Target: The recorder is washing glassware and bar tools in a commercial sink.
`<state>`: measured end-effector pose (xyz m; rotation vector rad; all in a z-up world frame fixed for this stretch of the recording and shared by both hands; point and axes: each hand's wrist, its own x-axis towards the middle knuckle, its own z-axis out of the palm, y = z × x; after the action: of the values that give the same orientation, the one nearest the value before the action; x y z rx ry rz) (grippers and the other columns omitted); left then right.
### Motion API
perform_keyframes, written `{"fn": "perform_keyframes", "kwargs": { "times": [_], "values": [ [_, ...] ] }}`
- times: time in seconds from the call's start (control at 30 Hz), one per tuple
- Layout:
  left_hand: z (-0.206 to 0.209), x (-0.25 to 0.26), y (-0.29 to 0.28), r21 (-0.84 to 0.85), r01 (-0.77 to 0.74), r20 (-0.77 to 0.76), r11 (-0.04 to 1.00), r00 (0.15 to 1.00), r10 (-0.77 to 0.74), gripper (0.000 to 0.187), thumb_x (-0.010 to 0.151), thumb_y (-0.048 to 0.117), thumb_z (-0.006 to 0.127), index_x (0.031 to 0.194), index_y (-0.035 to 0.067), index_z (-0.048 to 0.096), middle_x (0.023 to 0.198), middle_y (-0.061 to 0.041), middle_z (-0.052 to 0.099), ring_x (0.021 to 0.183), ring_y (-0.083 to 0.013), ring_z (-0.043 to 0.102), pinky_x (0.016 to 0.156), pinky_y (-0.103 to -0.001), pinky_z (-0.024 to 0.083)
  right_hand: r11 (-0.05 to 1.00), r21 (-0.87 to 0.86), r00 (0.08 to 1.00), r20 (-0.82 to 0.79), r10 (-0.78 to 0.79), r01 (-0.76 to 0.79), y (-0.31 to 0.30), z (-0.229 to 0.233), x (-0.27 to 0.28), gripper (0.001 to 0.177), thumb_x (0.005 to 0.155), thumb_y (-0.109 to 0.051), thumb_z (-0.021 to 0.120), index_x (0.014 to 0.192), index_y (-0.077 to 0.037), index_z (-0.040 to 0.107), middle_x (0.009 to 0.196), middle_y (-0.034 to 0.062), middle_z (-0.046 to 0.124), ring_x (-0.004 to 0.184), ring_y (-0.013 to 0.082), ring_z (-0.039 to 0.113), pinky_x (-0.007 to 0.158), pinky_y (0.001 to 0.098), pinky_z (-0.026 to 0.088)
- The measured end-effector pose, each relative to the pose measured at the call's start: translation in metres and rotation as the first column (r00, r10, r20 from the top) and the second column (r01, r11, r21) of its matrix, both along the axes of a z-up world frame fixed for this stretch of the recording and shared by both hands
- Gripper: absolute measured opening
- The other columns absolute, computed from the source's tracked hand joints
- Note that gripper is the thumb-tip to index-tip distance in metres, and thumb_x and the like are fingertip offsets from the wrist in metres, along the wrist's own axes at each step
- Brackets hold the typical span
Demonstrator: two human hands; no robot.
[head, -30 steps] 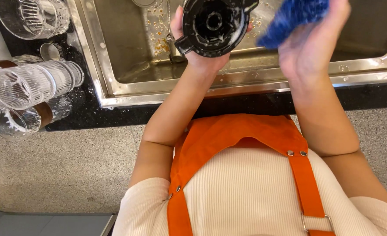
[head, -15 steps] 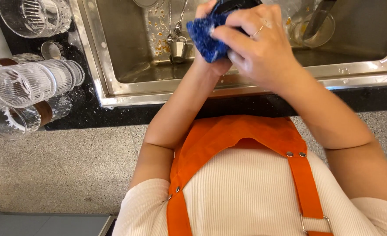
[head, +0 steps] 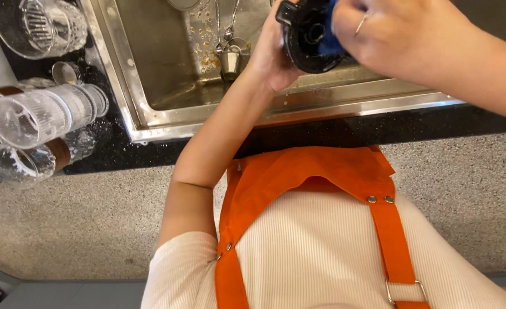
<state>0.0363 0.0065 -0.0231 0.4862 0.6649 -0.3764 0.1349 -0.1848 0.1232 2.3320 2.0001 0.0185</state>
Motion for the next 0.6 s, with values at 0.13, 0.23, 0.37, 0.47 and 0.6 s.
{"fn": "perform_keyframes", "kwargs": {
  "times": [0.13, 0.23, 0.37, 0.47, 0.6],
  "values": [
    [0.028, 0.002, -0.006, 0.082, -0.052, 0.024, 0.995, 0.998, 0.05, 0.081, 0.088, 0.07, 0.047, 0.136, 0.006, 0.055, 0.128, -0.022, 0.062, 0.117, -0.0373, 0.067, 0.094, -0.065, 0.061, 0.948, 0.317, 0.989, 0.131, -0.061, 0.016, -0.009, -0.025, -0.005, 0.005, 0.1, -0.007, 0.067, 0.103, -0.009, 0.063, 0.104, 0.0003, 0.053, 0.1, 0.0113, 0.057, 0.082, 0.0246, 0.052],
    [0.019, -0.002, -0.009, 0.152, -0.077, -0.01, 0.985, 0.997, 0.079, 0.079, 0.086, 0.071, 0.041, 0.142, 0.016, 0.044, 0.128, -0.022, 0.058, 0.115, -0.0355, 0.063, 0.098, -0.065, 0.056, 0.91, 0.413, 0.988, 0.115, -0.099, 0.044, 0.001, -0.033, -0.007, 0.009, 0.101, -0.01, 0.069, 0.108, -0.007, 0.063, 0.116, 0.0035, 0.057, 0.109, 0.0159, 0.06, 0.085, 0.0271, 0.052],
    [-0.002, -0.008, 0.001, -0.078, -0.023, -0.05, 0.997, 0.999, 0.019, 0.07, 0.091, 0.065, 0.044, 0.133, 0.01, 0.055, 0.123, -0.019, 0.063, 0.111, -0.0332, 0.067, 0.096, -0.057, 0.058, 0.886, 0.454, 0.98, -0.119, 0.16, -0.09, 0.017, -0.035, -0.005, 0.025, 0.094, -0.009, 0.076, 0.118, -0.016, 0.068, 0.112, 0.004, 0.055, 0.105, 0.0219, 0.057, 0.094, 0.0361, 0.053],
    [-0.009, -0.007, 0.011, -0.078, -0.014, 0.102, 0.997, 0.995, 0.022, 0.057, 0.098, 0.054, 0.049, 0.123, 0.005, 0.063, 0.11, -0.016, 0.068, 0.099, -0.0305, 0.07, 0.086, -0.051, 0.06, 0.904, 0.397, 0.91, -0.296, 0.289, -0.158, 0.026, -0.017, -0.006, 0.041, 0.073, -0.012, 0.079, 0.113, -0.023, 0.074, 0.112, 0.0032, 0.062, 0.101, 0.0246, 0.058, 0.092, 0.0411, 0.051],
    [0.001, 0.006, 0.022, -0.158, -0.018, 0.276, 0.987, 0.959, 0.062, 0.045, 0.101, 0.044, 0.051, 0.113, 0.004, 0.068, 0.102, -0.013, 0.073, 0.092, -0.0262, 0.071, 0.083, -0.042, 0.062, 0.946, 0.276, 0.934, -0.261, 0.244, -0.17, 0.021, -0.007, -0.003, 0.038, 0.072, -0.011, 0.082, 0.107, -0.024, 0.075, 0.118, -0.0014, 0.064, 0.112, 0.0241, 0.06, 0.101, 0.0412, 0.048]
  ]
}}
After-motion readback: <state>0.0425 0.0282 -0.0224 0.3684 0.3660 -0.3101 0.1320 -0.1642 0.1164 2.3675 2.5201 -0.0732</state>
